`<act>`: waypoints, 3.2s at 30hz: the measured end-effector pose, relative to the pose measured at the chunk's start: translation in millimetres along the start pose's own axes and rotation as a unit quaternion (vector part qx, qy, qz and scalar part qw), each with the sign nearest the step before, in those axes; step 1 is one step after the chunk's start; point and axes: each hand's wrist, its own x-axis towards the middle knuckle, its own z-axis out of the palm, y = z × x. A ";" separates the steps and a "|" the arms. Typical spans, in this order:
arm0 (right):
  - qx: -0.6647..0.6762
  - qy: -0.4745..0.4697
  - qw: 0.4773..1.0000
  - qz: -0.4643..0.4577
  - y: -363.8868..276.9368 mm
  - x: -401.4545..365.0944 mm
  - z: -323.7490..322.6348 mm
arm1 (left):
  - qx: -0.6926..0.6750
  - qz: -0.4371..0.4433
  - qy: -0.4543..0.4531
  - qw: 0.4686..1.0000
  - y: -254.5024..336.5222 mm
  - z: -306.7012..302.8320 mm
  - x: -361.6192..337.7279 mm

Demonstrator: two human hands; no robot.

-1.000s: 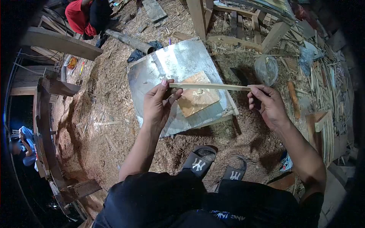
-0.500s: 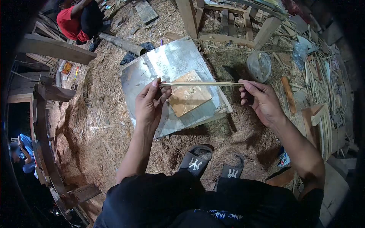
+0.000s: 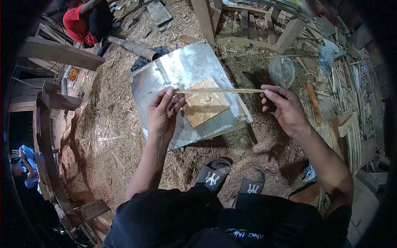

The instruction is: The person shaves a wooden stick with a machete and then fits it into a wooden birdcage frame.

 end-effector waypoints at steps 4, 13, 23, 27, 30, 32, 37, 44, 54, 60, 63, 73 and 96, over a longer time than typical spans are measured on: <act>0.015 0.003 1.000 -0.011 4.1 4.0 -3.3 | 0.010 0.018 -0.002 1.000 0.3 5.3 -2.0; -0.048 0.015 0.996 -0.077 3.7 2.4 -1.1 | 0.076 0.011 -0.042 0.996 1.9 3.1 -2.6; -0.011 0.020 1.000 0.019 -1.0 -1.2 3.7 | 0.103 0.078 -0.047 0.990 3.4 14.4 -9.1; -0.009 0.021 1.000 0.016 -1.8 -3.7 6.4 | 0.116 0.052 -0.037 0.991 5.7 16.9 -10.3; -0.050 0.031 0.998 -0.005 -5.1 -5.8 11.2 | 0.154 0.034 -0.030 0.987 4.9 15.1 -10.2; -0.157 0.019 0.986 -0.059 0.6 -2.4 6.0 | 0.199 0.068 -0.008 0.978 4.7 18.0 -11.9; -0.302 0.067 0.944 -0.113 2.0 -9.2 4.1 | 0.234 0.090 -0.011 0.968 4.3 26.8 -17.5; -0.188 0.080 0.966 -0.160 -12.6 -27.8 -34.7 | 0.284 0.033 -0.091 0.954 3.5 58.5 -22.5; 0.044 0.165 0.937 -0.304 -45.8 -35.4 -92.6 | 0.309 0.032 -0.248 0.918 14.5 186.7 22.1; 0.143 0.277 0.885 -0.345 -57.6 -58.6 -126.9 | 0.364 0.007 -0.277 0.889 17.4 259.5 20.8; 0.147 0.305 0.872 -0.354 -49.9 -66.4 -141.0 | 0.423 -0.007 -0.278 0.863 17.0 279.1 10.3; 0.011 0.485 0.769 -0.416 -47.3 -191.3 -197.1 | 0.356 0.006 -0.403 0.843 -110.6 363.7 -23.3; -0.177 0.774 0.557 -0.245 51.1 -312.4 -221.9 | 0.355 0.019 -0.560 0.748 -233.2 413.2 -134.2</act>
